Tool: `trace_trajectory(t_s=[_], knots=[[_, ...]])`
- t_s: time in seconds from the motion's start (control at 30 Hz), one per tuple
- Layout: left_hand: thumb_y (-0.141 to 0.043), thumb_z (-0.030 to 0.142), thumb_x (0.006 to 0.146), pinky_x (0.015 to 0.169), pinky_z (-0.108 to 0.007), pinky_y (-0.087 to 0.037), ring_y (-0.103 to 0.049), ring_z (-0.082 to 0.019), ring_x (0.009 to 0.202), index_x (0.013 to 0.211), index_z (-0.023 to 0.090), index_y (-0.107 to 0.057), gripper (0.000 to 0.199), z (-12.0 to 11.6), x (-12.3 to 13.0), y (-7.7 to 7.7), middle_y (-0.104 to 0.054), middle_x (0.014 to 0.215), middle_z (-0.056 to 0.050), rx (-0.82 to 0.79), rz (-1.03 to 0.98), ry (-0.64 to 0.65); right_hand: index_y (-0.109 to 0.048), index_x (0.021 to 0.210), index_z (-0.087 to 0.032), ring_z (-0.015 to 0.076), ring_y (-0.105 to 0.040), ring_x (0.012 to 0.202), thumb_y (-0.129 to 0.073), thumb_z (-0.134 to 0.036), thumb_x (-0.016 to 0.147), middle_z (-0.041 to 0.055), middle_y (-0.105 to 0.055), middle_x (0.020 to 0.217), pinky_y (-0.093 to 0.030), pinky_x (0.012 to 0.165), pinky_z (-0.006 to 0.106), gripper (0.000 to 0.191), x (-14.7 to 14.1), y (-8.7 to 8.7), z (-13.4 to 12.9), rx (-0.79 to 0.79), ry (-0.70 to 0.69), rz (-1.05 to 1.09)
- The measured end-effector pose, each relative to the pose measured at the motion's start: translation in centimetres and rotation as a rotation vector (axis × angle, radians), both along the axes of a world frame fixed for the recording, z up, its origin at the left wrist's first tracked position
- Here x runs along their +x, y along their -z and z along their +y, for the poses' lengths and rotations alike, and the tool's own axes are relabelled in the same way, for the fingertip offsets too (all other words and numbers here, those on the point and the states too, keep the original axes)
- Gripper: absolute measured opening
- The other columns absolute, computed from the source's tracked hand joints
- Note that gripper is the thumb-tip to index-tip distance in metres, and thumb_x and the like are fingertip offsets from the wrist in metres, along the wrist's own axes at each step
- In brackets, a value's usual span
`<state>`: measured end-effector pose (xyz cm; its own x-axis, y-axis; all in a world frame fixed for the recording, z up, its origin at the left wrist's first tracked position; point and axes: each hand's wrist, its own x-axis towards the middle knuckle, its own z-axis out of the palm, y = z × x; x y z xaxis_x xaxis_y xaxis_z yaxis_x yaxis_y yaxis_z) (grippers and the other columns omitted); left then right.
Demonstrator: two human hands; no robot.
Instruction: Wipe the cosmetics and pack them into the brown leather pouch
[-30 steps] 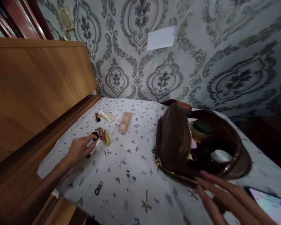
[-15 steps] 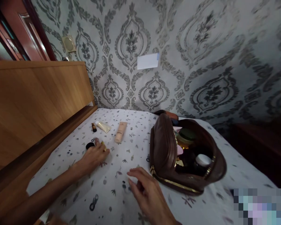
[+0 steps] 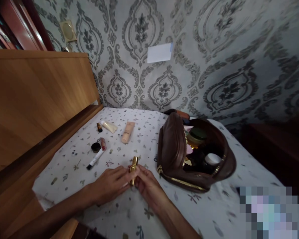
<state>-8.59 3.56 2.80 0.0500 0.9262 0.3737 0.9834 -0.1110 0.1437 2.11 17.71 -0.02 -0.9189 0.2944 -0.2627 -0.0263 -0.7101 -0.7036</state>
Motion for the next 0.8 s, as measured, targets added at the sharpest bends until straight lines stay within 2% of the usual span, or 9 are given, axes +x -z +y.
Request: trace_trajectory(t_s=[0.1, 0.2, 0.27, 0.4, 0.53, 0.6, 0.7, 0.77, 0.8], knots=[[-0.05, 0.028, 0.097, 0.078, -0.03, -0.053, -0.062, -0.019, 0.094, 0.132, 0.02, -0.044, 0.036, 0.5, -0.7, -0.7, -0.065, 0.104, -0.006, 0.091, -0.362, -0.029, -0.068, 0.094, -0.02, 0.0132, -0.064, 0.072, -0.082, -0.046, 0.069, 0.002, -0.07, 0.082, -0.048, 0.068, 0.025, 0.039, 0.2, -0.2, 0.4, 0.011, 0.0, 0.0], [-0.049, 0.028, 0.097, 0.084, -0.031, -0.049, -0.06, -0.018, 0.092, 0.121, 0.02, -0.052, 0.026, 1.3, -1.2, -1.7, -0.062, 0.099, -0.004, 0.239, -0.62, -0.204, -0.064, 0.094, -0.019, 0.0128, -0.061, 0.067, -0.078, -0.05, 0.074, 0.001, -0.067, 0.079, -0.047, 0.065, 0.025, 0.039, 0.3, -0.2, 0.3, 0.126, -0.03, 0.005], [-0.047, 0.029, 0.097, 0.088, -0.033, -0.047, -0.059, -0.02, 0.098, 0.122, 0.019, -0.053, 0.028, 2.0, -1.2, -2.1, -0.06, 0.104, -0.007, 0.256, -0.658, -0.242, -0.062, 0.089, -0.018, 0.0118, -0.057, 0.065, -0.074, -0.052, 0.076, -0.0002, -0.063, 0.076, -0.044, 0.063, 0.024, 0.039, 0.3, 0.0, 0.1, 0.292, -0.045, 0.041], [-0.043, 0.032, 0.097, 0.088, -0.033, -0.046, -0.059, -0.021, 0.097, 0.113, 0.018, -0.058, 0.026, 3.0, -0.4, -2.3, -0.061, 0.104, -0.008, 0.091, -0.633, -0.199, -0.059, 0.08, -0.017, 0.0103, -0.044, 0.061, -0.07, -0.054, 0.079, -0.0034, -0.05, 0.066, -0.037, 0.059, 0.023, 0.038, 0.3, 0.5, 0.1, 0.659, -0.04, 0.143], [-0.038, 0.038, 0.097, 0.076, -0.029, -0.048, -0.061, -0.018, 0.078, 0.105, 0.019, -0.059, 0.029, 2.9, -0.4, -2.4, -0.065, 0.086, -0.002, 0.04, -0.73, -0.295, -0.059, 0.082, -0.017, 0.0109, -0.042, 0.063, -0.066, -0.051, 0.082, -0.0034, -0.047, 0.068, -0.035, 0.059, 0.023, 0.034, 0.5, 0.8, -0.1, 0.775, -0.014, 0.125], [-0.035, 0.04, 0.097, 0.07, -0.028, -0.049, -0.061, -0.018, 0.074, 0.11, 0.019, -0.059, 0.034, 1.9, -1.5, -2.2, -0.066, 0.083, -0.002, 0.064, -0.709, -0.386, -0.061, 0.089, -0.017, 0.0113, -0.043, 0.064, -0.063, -0.048, 0.083, -0.0027, -0.05, 0.071, -0.035, 0.061, 0.024, 0.032, 0.5, 0.8, -0.4, 0.781, 0.0, 0.112], [-0.036, 0.04, 0.093, 0.075, -0.032, -0.05, -0.065, -0.023, 0.088, 0.105, 0.021, -0.061, 0.034, -0.4, -4.2, -1.4, -0.069, 0.098, -0.007, 0.1, -0.486, -0.517, -0.063, 0.086, -0.017, 0.0107, -0.043, 0.063, -0.063, -0.036, 0.081, -0.0041, -0.048, 0.067, -0.033, 0.06, 0.023, 0.02, -0.1, 0.8, -0.7, 0.871, 0.028, 0.034], [-0.037, 0.041, 0.089, 0.07, -0.034, -0.051, -0.065, -0.027, 0.093, 0.101, 0.022, -0.062, 0.034, -2.3, -6.1, -0.5, -0.067, 0.109, -0.011, 0.036, -0.277, -0.679, -0.064, 0.08, -0.017, 0.011, -0.045, 0.064, -0.064, -0.03, 0.079, -0.0042, -0.049, 0.066, -0.035, 0.062, 0.023, 0.013, -0.9, 0.6, -0.7, 1.005, 0.075, -0.041], [-0.035, 0.041, 0.09, 0.065, -0.034, -0.05, -0.065, -0.028, 0.088, 0.102, 0.022, -0.063, 0.036, -3.3, -7.0, 0.1, -0.066, 0.104, -0.011, -0.026, -0.202, -0.796, -0.064, 0.078, -0.017, 0.0115, -0.047, 0.067, -0.066, -0.028, 0.078, -0.0036, -0.051, 0.068, -0.036, 0.065, 0.023, 0.011, -1.4, 0.4, -0.7, 1.086, 0.092, -0.085]])
